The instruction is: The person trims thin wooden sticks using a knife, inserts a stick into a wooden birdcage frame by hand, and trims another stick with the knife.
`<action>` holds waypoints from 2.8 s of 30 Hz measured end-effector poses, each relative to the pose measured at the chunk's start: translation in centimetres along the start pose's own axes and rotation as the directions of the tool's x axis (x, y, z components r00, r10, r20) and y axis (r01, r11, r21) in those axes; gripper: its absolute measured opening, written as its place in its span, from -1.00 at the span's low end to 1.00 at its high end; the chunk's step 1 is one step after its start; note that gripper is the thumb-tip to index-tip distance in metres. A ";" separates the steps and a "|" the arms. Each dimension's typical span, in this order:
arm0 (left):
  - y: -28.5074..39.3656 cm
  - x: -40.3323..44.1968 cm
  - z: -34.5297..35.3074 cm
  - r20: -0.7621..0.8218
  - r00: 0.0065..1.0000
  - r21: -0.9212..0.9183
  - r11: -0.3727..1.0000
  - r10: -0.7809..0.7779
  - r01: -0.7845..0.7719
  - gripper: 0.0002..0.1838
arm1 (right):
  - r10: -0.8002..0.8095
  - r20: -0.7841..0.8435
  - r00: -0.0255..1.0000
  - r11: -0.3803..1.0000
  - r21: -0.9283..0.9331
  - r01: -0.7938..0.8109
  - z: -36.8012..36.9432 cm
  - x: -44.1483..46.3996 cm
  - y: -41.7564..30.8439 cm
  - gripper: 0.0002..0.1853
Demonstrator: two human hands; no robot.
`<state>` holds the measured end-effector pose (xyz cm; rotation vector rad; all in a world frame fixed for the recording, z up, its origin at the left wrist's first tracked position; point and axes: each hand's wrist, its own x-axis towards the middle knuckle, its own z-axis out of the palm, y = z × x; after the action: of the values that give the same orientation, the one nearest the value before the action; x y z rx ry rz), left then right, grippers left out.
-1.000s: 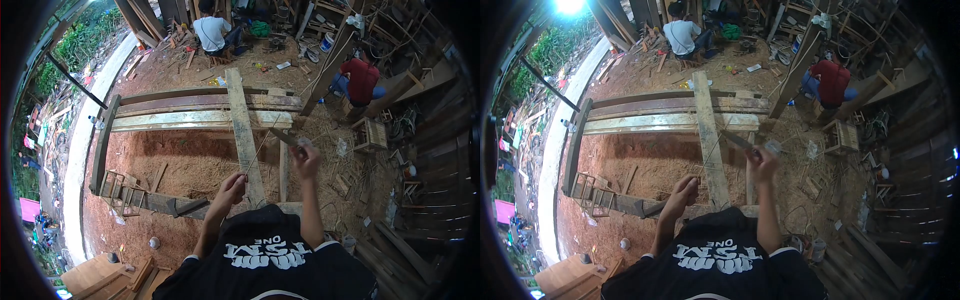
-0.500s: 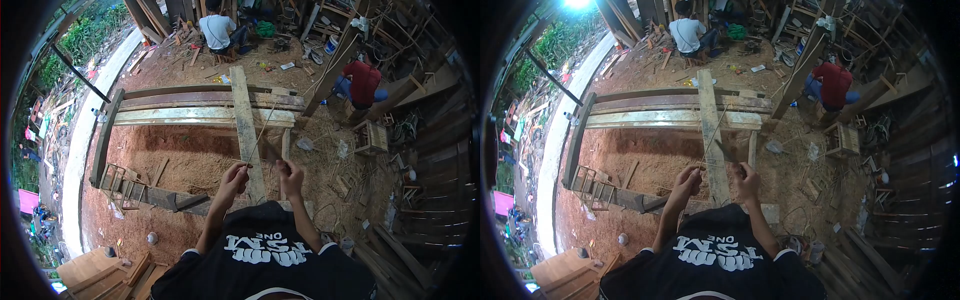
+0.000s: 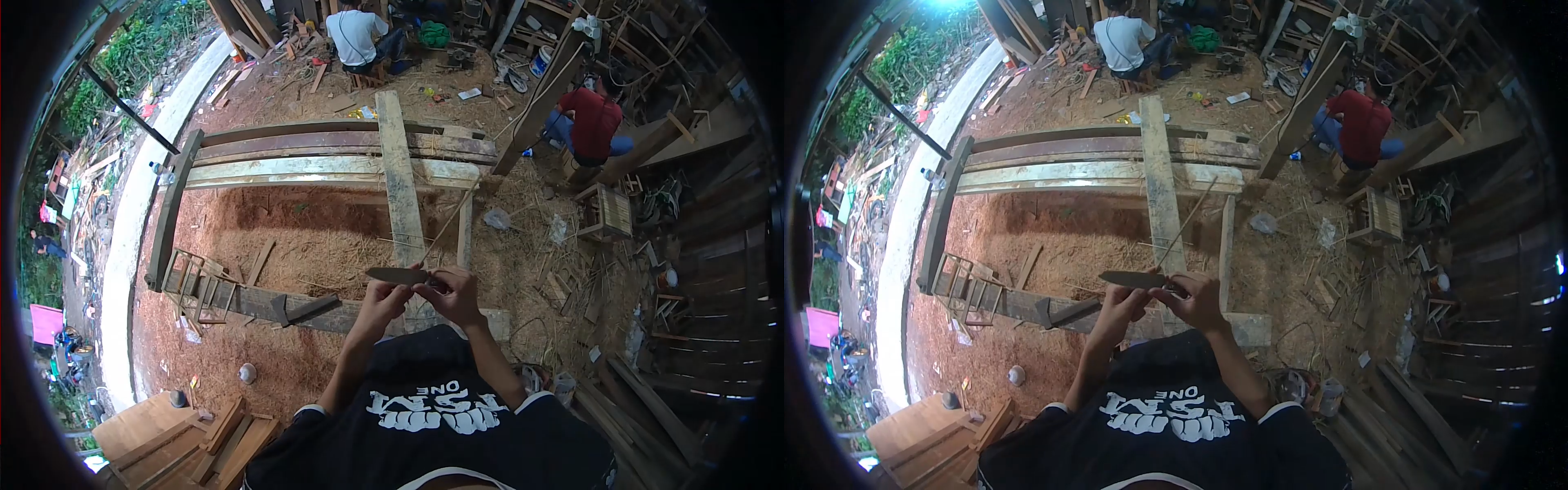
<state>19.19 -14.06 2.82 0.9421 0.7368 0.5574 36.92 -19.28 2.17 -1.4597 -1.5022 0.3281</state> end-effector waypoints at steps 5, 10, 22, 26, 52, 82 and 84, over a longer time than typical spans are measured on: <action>1.4 -4.3 -0.2 0.061 0.995 0.023 0.997 -0.077 0.075 -0.62 | 0.246 -0.188 0.951 0.968 0.107 -0.229 -2.5 -0.7 4.5 -0.54; -0.5 -6.4 -2.4 -0.053 0.998 0.043 0.999 -0.032 0.034 -0.58 | 0.264 -0.284 0.922 0.957 -0.041 -0.287 -7.2 1.2 4.4 -0.53; 1.5 -7.6 -4.3 -0.017 0.999 0.303 0.952 0.044 -0.037 -0.59 | -0.009 0.171 0.985 0.996 0.092 -0.007 4.1 -2.5 -4.5 -0.53; 1.1 -8.5 -5.3 -0.057 0.997 0.303 0.952 0.052 -0.032 -0.63 | -0.126 0.199 0.972 0.989 -0.046 0.137 4.5 -2.4 -4.5 -0.55; 1.5 -10.8 -12.8 0.027 0.998 0.224 0.973 -0.062 0.054 -0.64 | -0.131 -0.029 0.991 0.903 -0.416 0.108 8.8 -2.8 -4.6 -0.58; 2.3 -8.8 -11.8 -0.126 0.973 0.286 0.946 0.195 -0.153 -0.86 | 0.351 0.139 0.926 0.929 0.070 -0.363 13.0 -3.3 -9.7 -0.48; 2.2 -8.6 -11.9 -0.092 0.971 0.337 0.924 0.222 -0.179 -0.84 | 0.330 0.149 0.932 0.942 0.016 -0.336 12.5 -3.1 -9.8 -0.50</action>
<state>4.42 -12.94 2.86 1.3108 0.8707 0.6938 20.75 -19.08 2.13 -1.6878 -1.3456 0.6792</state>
